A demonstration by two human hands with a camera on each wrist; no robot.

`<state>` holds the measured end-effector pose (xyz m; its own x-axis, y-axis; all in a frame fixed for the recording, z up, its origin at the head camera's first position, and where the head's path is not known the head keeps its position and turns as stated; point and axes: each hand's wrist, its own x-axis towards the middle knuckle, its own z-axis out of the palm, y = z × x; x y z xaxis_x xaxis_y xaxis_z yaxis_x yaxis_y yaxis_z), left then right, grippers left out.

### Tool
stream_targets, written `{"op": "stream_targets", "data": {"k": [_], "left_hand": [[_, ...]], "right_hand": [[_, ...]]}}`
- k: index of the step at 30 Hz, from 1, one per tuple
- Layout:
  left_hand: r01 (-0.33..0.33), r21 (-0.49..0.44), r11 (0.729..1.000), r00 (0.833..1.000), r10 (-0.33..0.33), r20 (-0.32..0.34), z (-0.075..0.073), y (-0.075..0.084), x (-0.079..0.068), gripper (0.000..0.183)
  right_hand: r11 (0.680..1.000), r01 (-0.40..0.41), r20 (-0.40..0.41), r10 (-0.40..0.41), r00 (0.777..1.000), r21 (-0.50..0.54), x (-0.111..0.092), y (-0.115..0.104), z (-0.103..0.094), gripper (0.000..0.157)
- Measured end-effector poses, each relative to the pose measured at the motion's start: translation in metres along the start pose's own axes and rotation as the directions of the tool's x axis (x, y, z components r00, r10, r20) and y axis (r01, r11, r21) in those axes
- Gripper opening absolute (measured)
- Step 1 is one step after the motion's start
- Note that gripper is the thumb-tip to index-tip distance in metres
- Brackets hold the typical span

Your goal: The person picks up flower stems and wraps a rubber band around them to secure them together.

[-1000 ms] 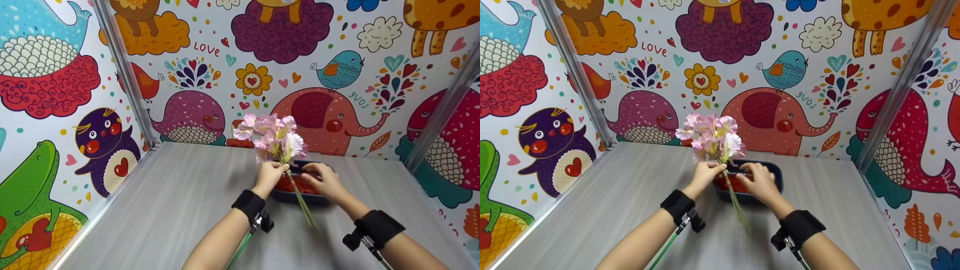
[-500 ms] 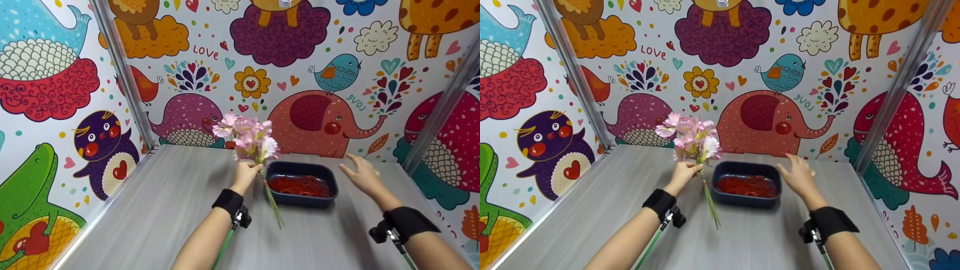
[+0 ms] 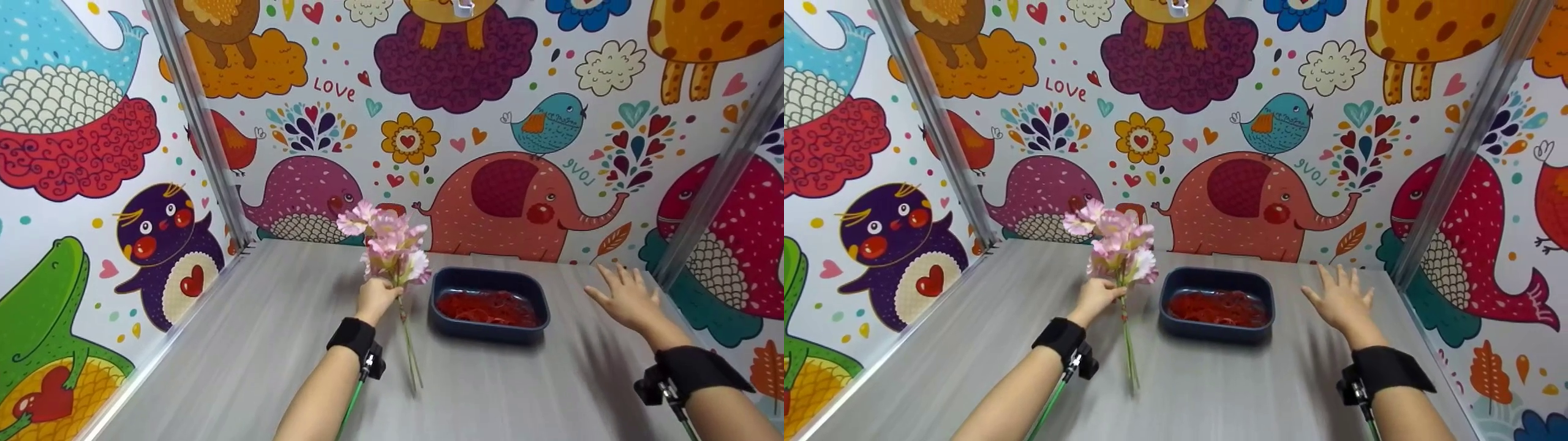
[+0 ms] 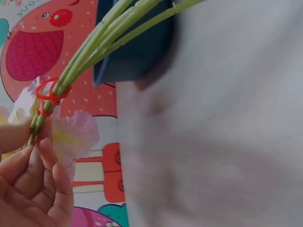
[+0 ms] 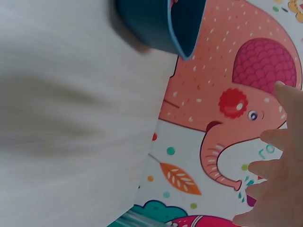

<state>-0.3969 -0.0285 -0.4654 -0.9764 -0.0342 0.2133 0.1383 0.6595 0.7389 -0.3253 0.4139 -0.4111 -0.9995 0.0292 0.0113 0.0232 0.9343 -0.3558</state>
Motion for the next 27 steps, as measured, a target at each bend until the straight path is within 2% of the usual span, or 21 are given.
{"op": "stream_targets", "data": {"k": [8,12,16,20,27], "left_hand": [[0.032,0.022,0.999,0.997,-0.033,0.070,0.021,-0.031,-0.002,0.024],[0.052,-0.003,0.999,0.994,-0.051,0.096,0.030,-0.041,-0.004,0.025],[0.054,-0.041,0.998,0.989,-0.047,0.142,0.037,-0.046,-0.006,0.026],[0.043,-0.051,0.998,0.988,-0.035,0.151,0.043,-0.049,-0.006,0.026],[0.062,-0.036,0.997,0.982,-0.055,0.183,0.049,-0.051,-0.007,0.023]], "right_hand": [[1.000,-0.025,0.018,0.025,1.000,0.008,-0.005,0.013,0.006,0.100],[1.000,-0.025,0.036,0.024,0.999,0.016,-0.006,0.015,0.011,0.100],[0.999,-0.022,0.048,0.020,0.999,0.026,-0.007,0.017,0.015,0.097],[0.999,-0.019,0.053,0.017,0.998,0.028,-0.007,0.019,0.016,0.097],[1.000,-0.016,0.042,0.016,0.999,0.002,-0.007,0.022,0.015,0.093]]}}
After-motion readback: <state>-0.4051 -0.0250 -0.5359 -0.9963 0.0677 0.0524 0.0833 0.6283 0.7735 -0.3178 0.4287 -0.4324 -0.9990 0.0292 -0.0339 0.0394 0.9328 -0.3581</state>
